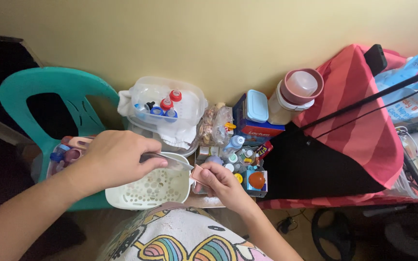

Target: Cleaning and organizing baby bottles and accessories.

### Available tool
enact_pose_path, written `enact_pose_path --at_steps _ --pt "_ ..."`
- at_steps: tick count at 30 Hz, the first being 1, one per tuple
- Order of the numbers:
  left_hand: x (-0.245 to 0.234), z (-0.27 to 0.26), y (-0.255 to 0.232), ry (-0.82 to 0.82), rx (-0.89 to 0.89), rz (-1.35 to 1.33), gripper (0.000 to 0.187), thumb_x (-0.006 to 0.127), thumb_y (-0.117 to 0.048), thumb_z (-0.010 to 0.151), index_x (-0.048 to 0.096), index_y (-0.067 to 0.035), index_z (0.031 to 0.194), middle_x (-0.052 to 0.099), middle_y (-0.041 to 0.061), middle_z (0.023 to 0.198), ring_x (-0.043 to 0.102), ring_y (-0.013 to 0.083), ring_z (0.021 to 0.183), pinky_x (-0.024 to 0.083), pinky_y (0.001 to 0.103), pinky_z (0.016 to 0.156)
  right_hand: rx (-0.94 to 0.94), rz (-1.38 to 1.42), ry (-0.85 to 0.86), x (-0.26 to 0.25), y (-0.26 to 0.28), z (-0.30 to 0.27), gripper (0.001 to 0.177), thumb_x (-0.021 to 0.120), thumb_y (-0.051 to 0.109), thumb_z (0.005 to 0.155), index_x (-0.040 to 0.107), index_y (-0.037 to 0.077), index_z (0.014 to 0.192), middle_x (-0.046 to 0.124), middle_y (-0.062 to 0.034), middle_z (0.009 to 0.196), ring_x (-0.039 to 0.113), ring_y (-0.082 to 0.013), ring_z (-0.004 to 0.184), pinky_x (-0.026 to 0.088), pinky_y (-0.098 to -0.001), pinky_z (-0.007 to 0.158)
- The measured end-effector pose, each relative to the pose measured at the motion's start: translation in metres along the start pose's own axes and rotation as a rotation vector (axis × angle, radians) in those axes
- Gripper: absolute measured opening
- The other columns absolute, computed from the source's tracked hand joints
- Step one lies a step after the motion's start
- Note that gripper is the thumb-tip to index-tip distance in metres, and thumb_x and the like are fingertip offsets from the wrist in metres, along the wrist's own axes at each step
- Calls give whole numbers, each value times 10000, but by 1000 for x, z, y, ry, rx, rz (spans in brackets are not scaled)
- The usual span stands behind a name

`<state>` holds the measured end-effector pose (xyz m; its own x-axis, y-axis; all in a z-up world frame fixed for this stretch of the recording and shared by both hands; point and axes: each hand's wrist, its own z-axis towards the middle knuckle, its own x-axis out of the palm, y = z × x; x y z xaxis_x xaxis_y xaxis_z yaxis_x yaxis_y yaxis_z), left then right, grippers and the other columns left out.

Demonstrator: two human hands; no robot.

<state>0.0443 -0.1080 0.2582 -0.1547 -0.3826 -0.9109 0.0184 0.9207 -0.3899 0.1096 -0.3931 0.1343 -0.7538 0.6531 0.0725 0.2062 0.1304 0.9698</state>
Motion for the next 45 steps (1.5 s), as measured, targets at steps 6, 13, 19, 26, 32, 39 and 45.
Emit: enact_pose_path --at_steps 6,13,19,26,32,39,45 --pt "-1 -3 -1 -21 -2 -12 385 708 -589 803 762 -223 911 712 100 678 704 342 715 526 504 637 -1 13 -2 -2 -8 2 274 495 283 1093 640 62 1168 699 -4 856 450 -32 624 375 -188 558" --pt "-2 -6 -3 6 -1 13 354 673 -544 793 763 -230 927 707 113 678 702 352 716 530 509 648 -16 11 23 4 -5 2 272 500 275 1105 646 50 1151 698 -10 864 461 -32 637 383 -189 565" --pt "13 -4 -3 -31 95 108 356 670 -518 822 729 -171 869 716 102 755 702 361 718 535 517 644 29 -105 -28 22 13 3 262 513 255 1071 654 56 1167 712 22 942 637 -3 802 454 -182 603" --pt "22 4 -2 -2 156 80 393 703 -536 776 717 -166 907 723 112 750 706 367 713 541 527 640 20 -142 -1 23 5 8 250 506 244 1091 648 61 1186 729 7 909 653 -6 796 506 -183 648" --pt "2 13 28 -160 -139 154 492 587 -604 884 728 -150 755 711 114 673 711 358 674 553 508 628 21 -2 -67 12 -14 10 249 514 244 1088 652 47 1155 739 -12 851 478 -21 582 389 -182 523" --pt "56 42 13 -281 69 89 475 572 -492 945 738 -145 666 692 143 652 688 369 635 533 515 591 85 -3 -85 8 4 -9 274 487 277 1085 636 56 1146 734 14 875 544 -28 604 420 -181 538" --pt "87 76 -28 -217 288 -42 417 598 -434 920 747 -139 665 701 122 647 685 364 641 527 502 592 79 45 -111 -18 -2 -26 277 497 284 1102 641 55 1161 721 7 870 504 -15 607 401 -181 531"
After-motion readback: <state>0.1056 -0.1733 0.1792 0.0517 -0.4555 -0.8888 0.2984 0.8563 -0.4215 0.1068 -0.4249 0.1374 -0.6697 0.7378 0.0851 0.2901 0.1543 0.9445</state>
